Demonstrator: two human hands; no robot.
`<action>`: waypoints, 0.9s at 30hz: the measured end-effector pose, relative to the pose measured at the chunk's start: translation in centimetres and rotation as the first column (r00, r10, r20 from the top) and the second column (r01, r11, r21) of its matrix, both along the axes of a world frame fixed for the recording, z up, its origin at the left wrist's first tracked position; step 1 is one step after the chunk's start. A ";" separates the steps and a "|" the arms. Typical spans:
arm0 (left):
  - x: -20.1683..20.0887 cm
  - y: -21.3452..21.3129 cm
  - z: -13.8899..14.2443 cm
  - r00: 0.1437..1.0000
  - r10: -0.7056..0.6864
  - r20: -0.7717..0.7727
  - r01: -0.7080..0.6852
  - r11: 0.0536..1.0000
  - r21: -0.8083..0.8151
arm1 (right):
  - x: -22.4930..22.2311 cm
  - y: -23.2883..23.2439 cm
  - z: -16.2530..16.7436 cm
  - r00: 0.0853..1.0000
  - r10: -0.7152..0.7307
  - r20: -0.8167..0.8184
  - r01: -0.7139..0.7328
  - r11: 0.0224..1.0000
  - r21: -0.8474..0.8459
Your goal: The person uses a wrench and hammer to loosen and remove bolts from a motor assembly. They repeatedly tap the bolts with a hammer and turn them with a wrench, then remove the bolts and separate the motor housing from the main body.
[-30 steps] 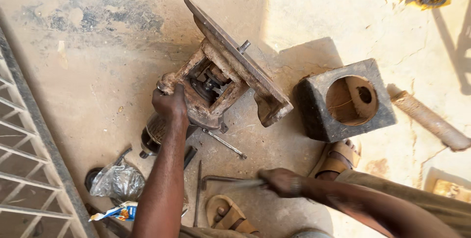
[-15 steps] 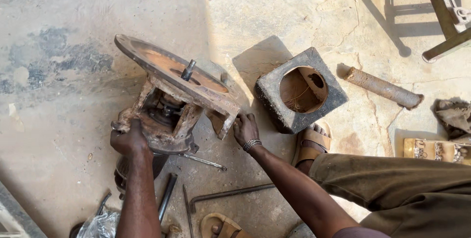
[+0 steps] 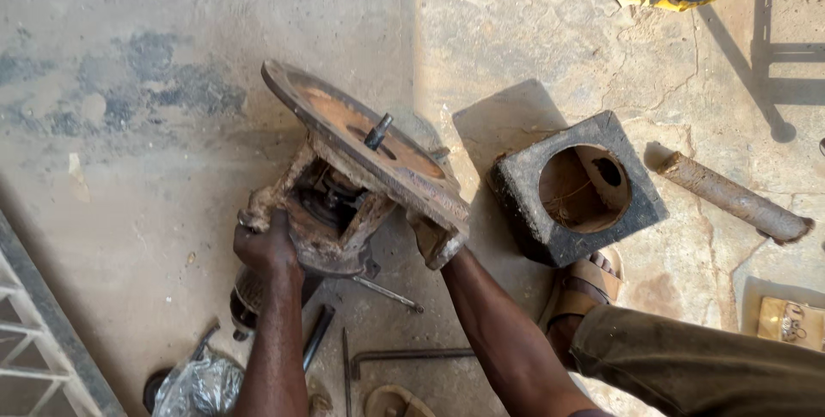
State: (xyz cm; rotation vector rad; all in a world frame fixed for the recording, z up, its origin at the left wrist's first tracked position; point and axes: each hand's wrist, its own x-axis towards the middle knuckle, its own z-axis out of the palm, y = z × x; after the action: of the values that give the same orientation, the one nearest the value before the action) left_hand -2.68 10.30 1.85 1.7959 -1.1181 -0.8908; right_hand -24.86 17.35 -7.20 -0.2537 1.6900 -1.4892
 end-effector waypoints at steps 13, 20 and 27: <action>-0.2 0.2 0.7 0.999 0.032 -0.009 -0.032 0.998 -0.051 | -6.6 0.0 -2.6 0.989 0.077 -0.125 -0.063 0.991 0.119; 0.2 0.0 -0.1 0.999 0.029 -0.028 -0.030 0.999 -0.027 | -11.3 -4.5 -3.9 0.983 0.024 0.180 -0.064 0.973 0.220; 0.2 -0.2 -0.6 0.998 0.032 0.047 -0.031 0.999 -0.038 | -11.4 -4.8 -2.4 0.985 -0.174 0.014 0.156 0.916 0.369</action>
State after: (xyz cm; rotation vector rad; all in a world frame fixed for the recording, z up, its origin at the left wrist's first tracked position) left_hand -2.43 10.15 1.25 1.8076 -1.1264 -0.8072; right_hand -36.22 12.57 -9.58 0.1278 1.9500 -1.2520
